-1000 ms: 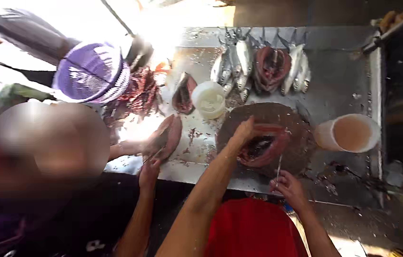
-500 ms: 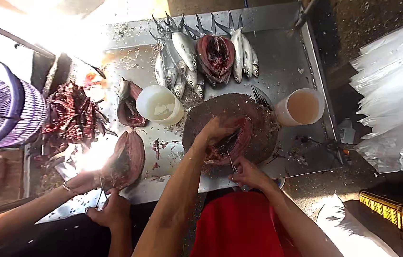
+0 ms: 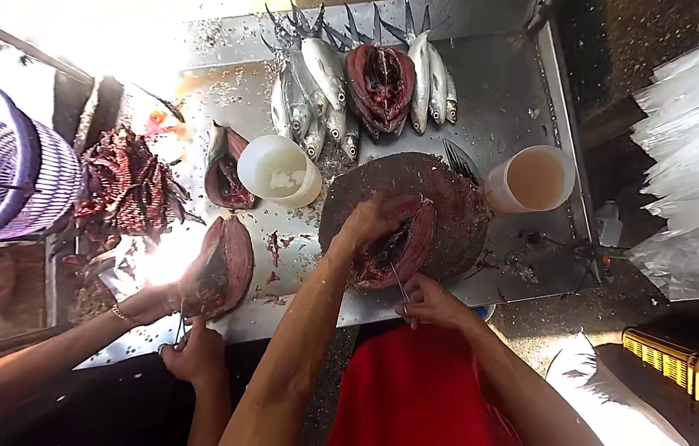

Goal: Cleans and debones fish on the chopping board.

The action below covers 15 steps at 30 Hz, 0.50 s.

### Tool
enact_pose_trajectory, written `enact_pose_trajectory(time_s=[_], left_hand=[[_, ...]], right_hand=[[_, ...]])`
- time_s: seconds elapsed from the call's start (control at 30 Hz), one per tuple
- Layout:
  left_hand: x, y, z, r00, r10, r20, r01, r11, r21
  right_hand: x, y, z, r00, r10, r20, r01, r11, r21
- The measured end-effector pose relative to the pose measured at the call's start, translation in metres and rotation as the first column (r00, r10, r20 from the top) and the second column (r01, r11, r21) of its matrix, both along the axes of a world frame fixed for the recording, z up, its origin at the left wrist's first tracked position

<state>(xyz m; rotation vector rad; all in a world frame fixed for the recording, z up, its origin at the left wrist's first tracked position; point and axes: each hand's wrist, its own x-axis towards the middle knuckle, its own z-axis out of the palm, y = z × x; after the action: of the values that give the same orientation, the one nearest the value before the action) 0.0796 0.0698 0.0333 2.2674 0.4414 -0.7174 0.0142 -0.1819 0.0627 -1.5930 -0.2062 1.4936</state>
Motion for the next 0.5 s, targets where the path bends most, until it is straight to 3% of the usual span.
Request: enact_pose_trajectory(time_s=[0.13, 0.2, 0.33, 0.5], left_hand=[[0.019, -0.028, -0.005, 1.0, -0.018, -0.006, 0.019, 0.997, 0.071], [0.021, -0.036, -0.011, 1.0, -0.022, 0.018, 0.022, 1.0, 0.007], [0.016, -0.031, -0.012, 0.998, 0.012, 0.058, 0.004, 0.963, -0.268], [0.015, -0.009, -0.007, 0.997, -0.071, 0.033, 0.077, 0.969, -0.233]], right_hand=[[0.008, -0.022, 0.007, 0.993, -0.118, 0.012, 0.118, 0.991, 0.057], [0.01, -0.029, 0.009, 0.985, -0.169, 0.033, 0.167, 0.984, 0.065], [0.011, -0.039, 0.008, 0.969, -0.246, 0.005, 0.244, 0.962, 0.123], [0.021, -0.029, 0.011, 0.964, -0.262, -0.05, 0.266, 0.941, 0.208]])
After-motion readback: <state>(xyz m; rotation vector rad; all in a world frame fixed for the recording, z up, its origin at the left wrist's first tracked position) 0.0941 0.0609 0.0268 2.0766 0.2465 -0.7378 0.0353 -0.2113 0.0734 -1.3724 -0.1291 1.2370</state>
